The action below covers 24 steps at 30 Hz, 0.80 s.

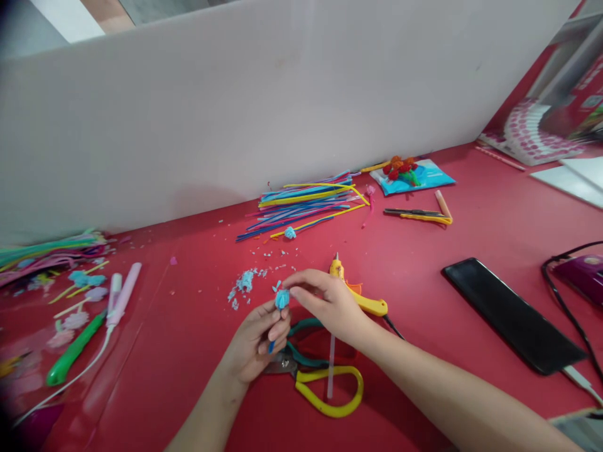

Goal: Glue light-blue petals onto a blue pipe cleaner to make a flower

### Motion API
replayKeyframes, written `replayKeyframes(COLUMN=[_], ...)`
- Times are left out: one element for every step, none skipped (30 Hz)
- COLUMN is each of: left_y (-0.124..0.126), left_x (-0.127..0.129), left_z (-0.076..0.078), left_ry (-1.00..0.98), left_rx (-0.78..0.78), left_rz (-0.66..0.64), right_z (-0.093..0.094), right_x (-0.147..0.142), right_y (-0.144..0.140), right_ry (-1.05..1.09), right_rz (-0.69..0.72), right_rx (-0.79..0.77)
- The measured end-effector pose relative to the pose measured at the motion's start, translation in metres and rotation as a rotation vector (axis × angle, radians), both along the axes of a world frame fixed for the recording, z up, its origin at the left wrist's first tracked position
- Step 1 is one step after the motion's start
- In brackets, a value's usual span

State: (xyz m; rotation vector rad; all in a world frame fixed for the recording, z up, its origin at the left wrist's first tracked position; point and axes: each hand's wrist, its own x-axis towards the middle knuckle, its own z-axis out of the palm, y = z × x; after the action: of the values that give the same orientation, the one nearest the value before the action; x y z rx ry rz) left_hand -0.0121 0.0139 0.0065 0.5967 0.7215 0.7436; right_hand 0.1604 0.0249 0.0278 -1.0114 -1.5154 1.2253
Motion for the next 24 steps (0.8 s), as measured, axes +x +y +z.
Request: replayKeyframes(left_y=[0.0,0.0,0.001,0.001,0.001,0.001,0.0,0.0,0.0,0.0,0.0,-0.001,-0.001,-0.001,-0.001,-0.001,-0.001,-0.002,-0.002,-0.003,-0.003,-0.004,-0.004,-0.005], left_x=[0.0,0.0,0.0,0.0,0.001,0.001,0.001,0.002,0.002,0.003,0.003,0.004,0.005,0.006,0.007,0.007,0.008,0.008,0.009,0.009,0.009,0.01,0.01,0.011], left_z=[0.0,-0.001,-0.001,-0.002,-0.003,-0.003,-0.003,-0.003,-0.003,-0.003,-0.003,-0.002,-0.002,-0.002,-0.001,-0.001,-0.001,-0.001,-0.001,-0.001,-0.001,-0.001,-0.001,-0.001], left_ry=[-0.002,0.001,0.009,0.019,0.03,0.041,0.053,0.069,0.092,0.123,0.159,0.196,0.228,0.253,0.271,0.281,0.286,0.287,0.284,0.28,0.278,0.279,0.289,0.304], left_rx=[0.001,0.002,0.005,0.011,0.021,0.037,0.055,0.073,0.089,0.105,0.119,0.132,0.145,0.158,0.172,0.184,0.195,0.206,0.216,0.226,0.237,0.249,0.26,0.268], left_rz=[0.002,0.004,0.005,0.003,0.002,0.001,0.001,0.002,0.004,0.009,0.016,0.026,0.038,0.05,0.064,0.077,0.089,0.1,0.11,0.118,0.124,0.127,0.131,0.13], right_z=[-0.001,-0.002,-0.003,-0.005,-0.006,-0.007,-0.008,-0.009,-0.01,-0.01,-0.01,-0.009,-0.008,-0.006,-0.004,-0.002,-0.001,0.001,0.001,0.001,0.0,-0.002,-0.005,-0.007], right_x=[-0.001,-0.001,-0.002,-0.003,-0.003,-0.003,-0.003,-0.003,-0.003,-0.003,-0.003,-0.003,-0.002,0.0,0.002,0.004,0.008,0.011,0.014,0.017,0.02,0.022,0.023,0.024], right_y=[0.001,0.001,0.002,0.002,0.002,0.002,0.002,0.002,0.002,0.002,0.002,0.002,0.002,0.002,0.002,0.003,0.003,0.003,0.003,0.003,0.002,0.001,0.0,-0.002], right_ry=[0.033,0.047,0.052,0.06,0.065,0.067,0.064,0.056,0.044,0.028,0.007,-0.019,-0.048,-0.08,-0.111,-0.14,-0.164,-0.182,-0.194,-0.198,-0.195,-0.187,-0.177,-0.167], right_rz=[0.016,0.021,0.019,0.016,0.011,0.005,-0.003,-0.01,-0.018,-0.027,-0.036,-0.044,-0.054,-0.067,-0.083,-0.102,-0.122,-0.141,-0.157,-0.168,-0.173,-0.174,-0.17,-0.163], right_rx=[-0.037,-0.051,-0.054,-0.06,-0.064,-0.065,-0.064,-0.06,-0.053,-0.042,-0.029,-0.01,0.013,0.041,0.071,0.103,0.131,0.154,0.169,0.174,0.172,0.163,0.151,0.141])
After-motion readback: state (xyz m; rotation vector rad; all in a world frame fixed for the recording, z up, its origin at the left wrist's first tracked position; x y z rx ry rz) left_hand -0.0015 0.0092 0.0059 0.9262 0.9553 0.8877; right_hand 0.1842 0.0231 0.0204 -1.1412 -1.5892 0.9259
